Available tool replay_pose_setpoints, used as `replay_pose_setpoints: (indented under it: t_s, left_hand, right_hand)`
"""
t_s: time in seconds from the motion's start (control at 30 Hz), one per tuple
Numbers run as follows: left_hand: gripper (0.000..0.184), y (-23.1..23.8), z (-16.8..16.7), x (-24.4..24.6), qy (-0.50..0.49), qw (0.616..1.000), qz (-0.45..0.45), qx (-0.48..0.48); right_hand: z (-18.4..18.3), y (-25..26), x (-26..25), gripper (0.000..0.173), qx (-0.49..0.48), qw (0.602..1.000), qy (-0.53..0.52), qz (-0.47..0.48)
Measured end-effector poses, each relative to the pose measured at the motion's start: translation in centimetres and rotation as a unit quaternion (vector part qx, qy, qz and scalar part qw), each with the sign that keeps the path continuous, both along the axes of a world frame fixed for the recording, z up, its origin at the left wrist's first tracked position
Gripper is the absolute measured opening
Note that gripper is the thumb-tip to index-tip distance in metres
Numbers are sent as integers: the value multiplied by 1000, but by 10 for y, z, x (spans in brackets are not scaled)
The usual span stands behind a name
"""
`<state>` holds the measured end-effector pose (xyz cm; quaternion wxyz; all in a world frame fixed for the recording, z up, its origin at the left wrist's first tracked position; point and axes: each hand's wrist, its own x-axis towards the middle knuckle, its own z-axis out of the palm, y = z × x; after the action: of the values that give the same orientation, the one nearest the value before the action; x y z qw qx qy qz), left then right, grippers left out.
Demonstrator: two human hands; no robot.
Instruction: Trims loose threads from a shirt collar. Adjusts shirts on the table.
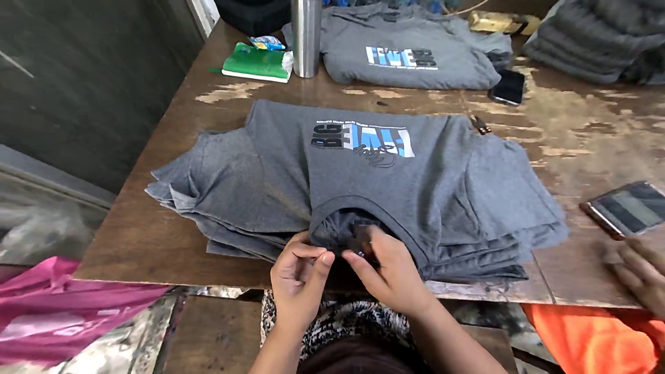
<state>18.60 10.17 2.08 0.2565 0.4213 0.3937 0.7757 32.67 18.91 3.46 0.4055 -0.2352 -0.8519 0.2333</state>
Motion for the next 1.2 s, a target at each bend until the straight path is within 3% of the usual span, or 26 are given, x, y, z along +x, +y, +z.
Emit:
replay_pose_setpoints:
  t_s: [0.1,0.27,0.37,0.5,0.6,0.67,0.77,0.9,1.13,1.2]
  left_hand:
    - [28,1,-1,1,-10,1000,-9,6]
    - [48,4,-5,4,21,1000,19,10]
    - [39,6,-4,9,21,998,51,-7]
    - [14,7,-1,9,26,996,81,-35]
    - [4,6,-1,4,-8,998,56,-29]
    - [4,5,0,2,-38,999,34,-15]
    - [7,4,-2,-1,-45,999,-2,13]
    - [7,3,-5,-1,-41,999,-7,26]
    - [8,3,-6,0,-33,999,1,22]
    - [8,3,-6,0,-26,999,15,16]
  right_hand:
    - [5,4,-7,30,-57,990,121,52]
    - [9,1,-19,11,-12,989,146,12]
    - [13,-6,-11,7,1,990,133,38]
    - [10,-9,6,12,-82,982,110,126]
    - [7,-2,20,35,-73,995,2,71]
    - [9,2,24,46,-64,995,-72,38]
    - [17,-2,18,49,-35,989,-142,11]
    - [8,4,6,52,27,990,-140,11]
    - [7,8,1,48,42,990,-131,27]
    - [9,7,3,50,3,995,-98,30]
